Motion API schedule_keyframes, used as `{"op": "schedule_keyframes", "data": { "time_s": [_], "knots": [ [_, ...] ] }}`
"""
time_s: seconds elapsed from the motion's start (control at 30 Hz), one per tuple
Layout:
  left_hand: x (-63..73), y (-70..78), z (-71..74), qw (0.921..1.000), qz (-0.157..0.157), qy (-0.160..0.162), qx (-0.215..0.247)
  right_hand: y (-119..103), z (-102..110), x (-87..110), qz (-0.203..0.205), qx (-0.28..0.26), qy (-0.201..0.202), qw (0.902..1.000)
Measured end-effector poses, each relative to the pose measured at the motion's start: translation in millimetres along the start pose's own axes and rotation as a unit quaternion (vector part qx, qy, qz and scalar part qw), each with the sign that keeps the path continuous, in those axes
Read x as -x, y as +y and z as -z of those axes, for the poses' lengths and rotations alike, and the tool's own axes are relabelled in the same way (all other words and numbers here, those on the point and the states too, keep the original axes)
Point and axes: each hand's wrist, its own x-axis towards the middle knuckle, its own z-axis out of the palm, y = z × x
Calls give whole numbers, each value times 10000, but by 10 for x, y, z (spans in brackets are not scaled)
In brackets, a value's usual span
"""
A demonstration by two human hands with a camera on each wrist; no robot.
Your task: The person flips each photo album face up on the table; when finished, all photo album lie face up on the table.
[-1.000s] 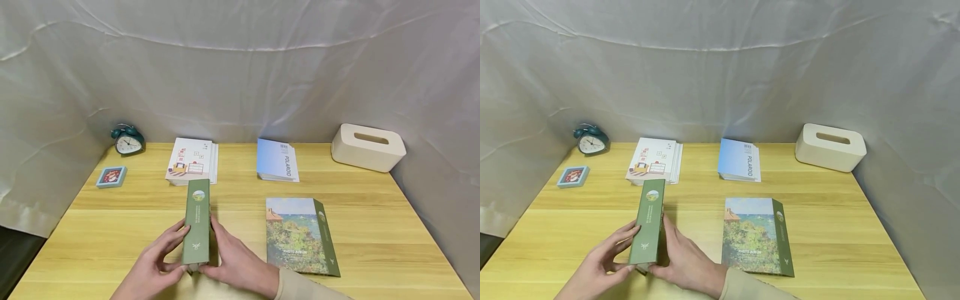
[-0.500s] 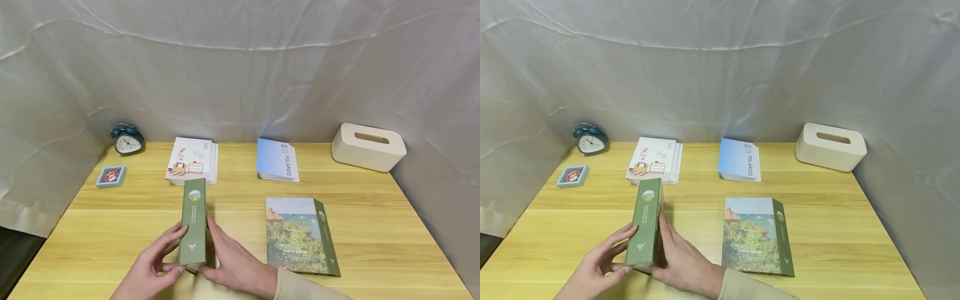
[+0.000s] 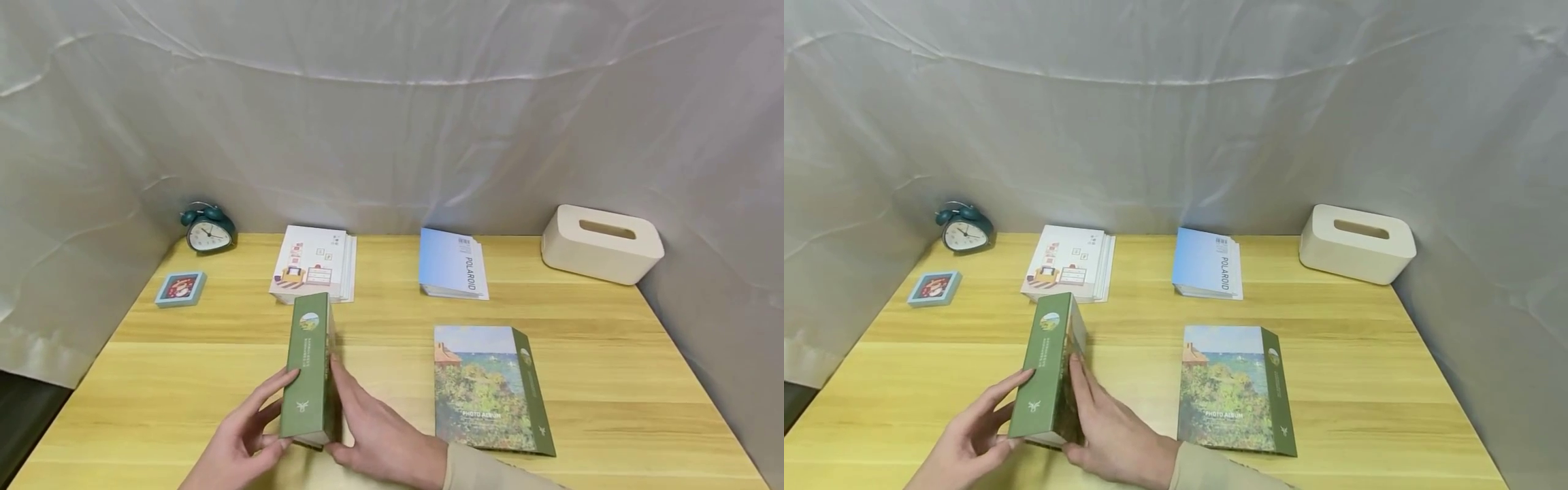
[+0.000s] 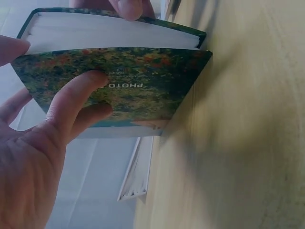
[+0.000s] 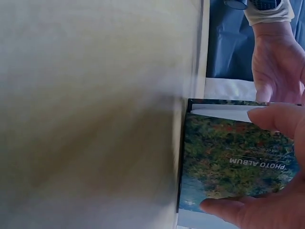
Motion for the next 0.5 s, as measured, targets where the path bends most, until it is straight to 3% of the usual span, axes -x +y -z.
{"op": "schedule_keyframes", "data": {
  "time_s": [0.23,0.5],
  "knots": [
    [47,-20,58,9998,70,-51,152,0,-6,18,-95,278,-74,9995],
    [75,-17,132,9995,230,-61,214,1,-17,10,75,537,-158,9984]
  ]
}}
